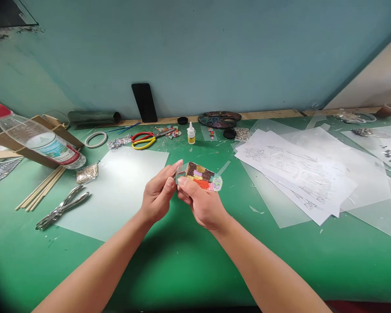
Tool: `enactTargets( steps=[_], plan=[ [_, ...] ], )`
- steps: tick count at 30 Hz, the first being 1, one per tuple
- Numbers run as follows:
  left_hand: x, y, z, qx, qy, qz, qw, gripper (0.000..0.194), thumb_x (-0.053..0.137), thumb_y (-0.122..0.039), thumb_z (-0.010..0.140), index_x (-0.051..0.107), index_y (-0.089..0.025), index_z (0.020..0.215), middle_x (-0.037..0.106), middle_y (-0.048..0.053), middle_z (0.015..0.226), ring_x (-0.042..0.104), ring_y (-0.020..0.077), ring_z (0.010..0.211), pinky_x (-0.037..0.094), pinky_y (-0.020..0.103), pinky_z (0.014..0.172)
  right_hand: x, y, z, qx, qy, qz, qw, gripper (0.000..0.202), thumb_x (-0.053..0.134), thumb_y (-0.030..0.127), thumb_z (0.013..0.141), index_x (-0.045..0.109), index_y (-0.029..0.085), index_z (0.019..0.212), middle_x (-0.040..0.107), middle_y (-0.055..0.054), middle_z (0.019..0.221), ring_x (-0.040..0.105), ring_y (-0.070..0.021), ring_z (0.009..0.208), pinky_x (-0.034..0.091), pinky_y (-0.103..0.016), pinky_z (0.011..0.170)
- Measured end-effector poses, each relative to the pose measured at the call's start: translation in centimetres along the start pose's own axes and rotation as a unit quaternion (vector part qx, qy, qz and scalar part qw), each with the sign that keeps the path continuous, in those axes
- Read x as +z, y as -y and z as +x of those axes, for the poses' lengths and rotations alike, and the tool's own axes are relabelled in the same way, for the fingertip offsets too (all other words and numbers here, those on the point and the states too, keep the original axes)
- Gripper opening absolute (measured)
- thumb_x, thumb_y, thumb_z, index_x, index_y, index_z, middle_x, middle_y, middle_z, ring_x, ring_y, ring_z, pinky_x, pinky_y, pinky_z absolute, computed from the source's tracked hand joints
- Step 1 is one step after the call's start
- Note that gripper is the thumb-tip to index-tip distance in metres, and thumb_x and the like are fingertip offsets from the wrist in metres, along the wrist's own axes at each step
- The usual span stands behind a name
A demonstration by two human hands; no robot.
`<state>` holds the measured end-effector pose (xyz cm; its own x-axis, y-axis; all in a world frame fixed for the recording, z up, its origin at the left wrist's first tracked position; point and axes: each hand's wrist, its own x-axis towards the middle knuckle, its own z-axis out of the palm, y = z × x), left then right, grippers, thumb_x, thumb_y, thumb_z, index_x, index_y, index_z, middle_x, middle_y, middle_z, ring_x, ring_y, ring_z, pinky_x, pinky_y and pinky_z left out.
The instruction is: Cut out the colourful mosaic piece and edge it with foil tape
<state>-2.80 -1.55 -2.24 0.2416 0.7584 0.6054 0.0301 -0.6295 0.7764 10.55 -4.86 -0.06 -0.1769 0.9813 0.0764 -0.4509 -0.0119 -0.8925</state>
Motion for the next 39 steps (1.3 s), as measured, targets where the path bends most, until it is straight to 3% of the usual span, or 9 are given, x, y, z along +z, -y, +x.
enactTargets(
  steps=[4, 8, 12, 17, 27, 31, 33, 36, 39],
  plan=[
    [-0.3, 0.3, 0.6, -0.107, -0.064, -0.021, 0.992, 0.051, 0.05, -0.053, 0.103, 0.068, -0.021, 0.139, 0.068, 0.006, 0.089, 0.055, 0.0164, 0.078, 0.05, 0.032, 0.077, 0.8, -0.3, -0.5, 0.019, 0.038, -0.018, 0.999, 0.044, 0.065, 0.046, 0.09, 0.044, 0.022, 0.06, 0.037, 0.004, 0.057, 0.033, -0.0117, 0.054, 0.03, -0.029, 0.051],
    [-0.8, 0.1, 0.5, -0.165, -0.07, -0.1, 0.979, 0.058, 0.052, -0.059, 0.1, 0.067, -0.02, 0.14, 0.06, 0.002, 0.081, 0.049, 0.0133, 0.067, 0.047, 0.029, 0.067, 0.3, 0.4, 0.1, -0.02, -0.011, -0.026, 0.999, 0.043, 0.067, 0.042, 0.086, 0.044, 0.022, 0.058, 0.035, 0.004, 0.055, 0.033, -0.0108, 0.052, 0.029, -0.03, 0.051],
    [-0.7, -0.3, -0.2, -0.126, -0.001, -0.095, 0.987, 0.056, 0.051, -0.056, 0.101, 0.067, -0.018, 0.139, 0.057, 0.003, 0.076, 0.052, 0.0158, 0.071, 0.049, 0.032, 0.071, -0.6, 0.8, 0.8, -0.036, -0.047, -0.017, 0.998, 0.046, 0.071, 0.043, 0.083, 0.041, 0.022, 0.055, 0.033, 0.005, 0.055, 0.032, -0.0109, 0.053, 0.03, -0.029, 0.05],
    [-0.3, -0.1, -0.8, -0.041, 0.057, -0.047, 0.996, 0.049, 0.048, -0.047, 0.104, 0.066, -0.021, 0.141, 0.065, 0.007, 0.084, 0.055, 0.0182, 0.078, 0.049, 0.033, 0.074, -0.5, 0.8, 0.8, -0.04, -0.063, 0.017, 0.997, 0.043, 0.076, 0.044, 0.08, 0.045, 0.022, 0.058, 0.032, 0.005, 0.059, 0.029, -0.0114, 0.056, 0.033, -0.027, 0.05],
    [-0.5, -0.2, -0.4, -0.057, 0.055, -0.073, 0.994, 0.05, 0.049, -0.05, 0.103, 0.071, -0.017, 0.133, 0.06, 0.003, 0.071, 0.054, 0.0157, 0.068, 0.05, 0.033, 0.07, -1.0, 1.3, 0.9, -0.042, -0.037, -0.012, 0.998, 0.04, 0.069, 0.037, 0.077, 0.037, 0.024, 0.056, 0.033, 0.004, 0.057, 0.035, -0.013, 0.056, 0.041, -0.031, 0.056],
    [-0.3, -1.0, -0.1, -0.141, 0.011, -0.143, 0.98, 0.056, 0.054, -0.062, 0.097, 0.072, -0.015, 0.124, 0.06, 0.001, 0.074, 0.052, 0.0109, 0.053, 0.048, 0.029, 0.055, -1.6, 1.2, 1.2, -0.037, -0.026, -0.032, 0.998, 0.039, 0.067, 0.034, 0.075, 0.035, 0.024, 0.056, 0.027, 0.007, 0.053, 0.027, -0.0099, 0.049, 0.027, -0.028, 0.049],
    [-0.2, -1.5, 0.0, -0.202, 0.0, -0.182, 0.962, 0.053, 0.065, -0.064, 0.09, 0.072, -0.015, 0.108, 0.059, -0.001, 0.068, 0.051, 0.0097, 0.046, 0.046, 0.027, 0.048, -2.1, 1.3, 1.2, -0.02, -0.006, -0.052, 0.998, 0.034, 0.066, 0.032, 0.075, 0.038, 0.024, 0.058, 0.028, 0.007, 0.053, 0.026, -0.0094, 0.049, 0.021, -0.028, 0.048],
    [-0.2, -2.1, 0.1, -0.284, 0.0, -0.21, 0.936, 0.039, 0.076, -0.054, 0.086, 0.068, -0.016, 0.085, 0.053, -0.005, 0.051, 0.049, 0.0097, 0.042, 0.045, 0.025, 0.045, -2.9, 1.5, 1.1, 0.004, 0.035, -0.102, 0.994, 0.027, 0.066, 0.029, 0.075, 0.044, 0.022, 0.061, 0.035, 0.005, 0.056, 0.029, -0.0099, 0.052, 0.023, -0.028, 0.049],
    [0.0, -2.3, 0.2, -0.321, -0.015, -0.239, 0.916, 0.034, 0.079, -0.046, 0.084, 0.066, -0.016, 0.078, 0.051, -0.006, 0.047, 0.045, 0.0085, 0.041, 0.042, 0.024, 0.044, -3.1, 1.8, 1.0, -0.021, 0.044, -0.173, 0.984, 0.027, 0.065, 0.027, 0.08, 0.046, 0.021, 0.061, 0.039, 0.004, 0.058, 0.034, -0.0104, 0.055, 0.028, -0.028, 0.051]
  ],
)
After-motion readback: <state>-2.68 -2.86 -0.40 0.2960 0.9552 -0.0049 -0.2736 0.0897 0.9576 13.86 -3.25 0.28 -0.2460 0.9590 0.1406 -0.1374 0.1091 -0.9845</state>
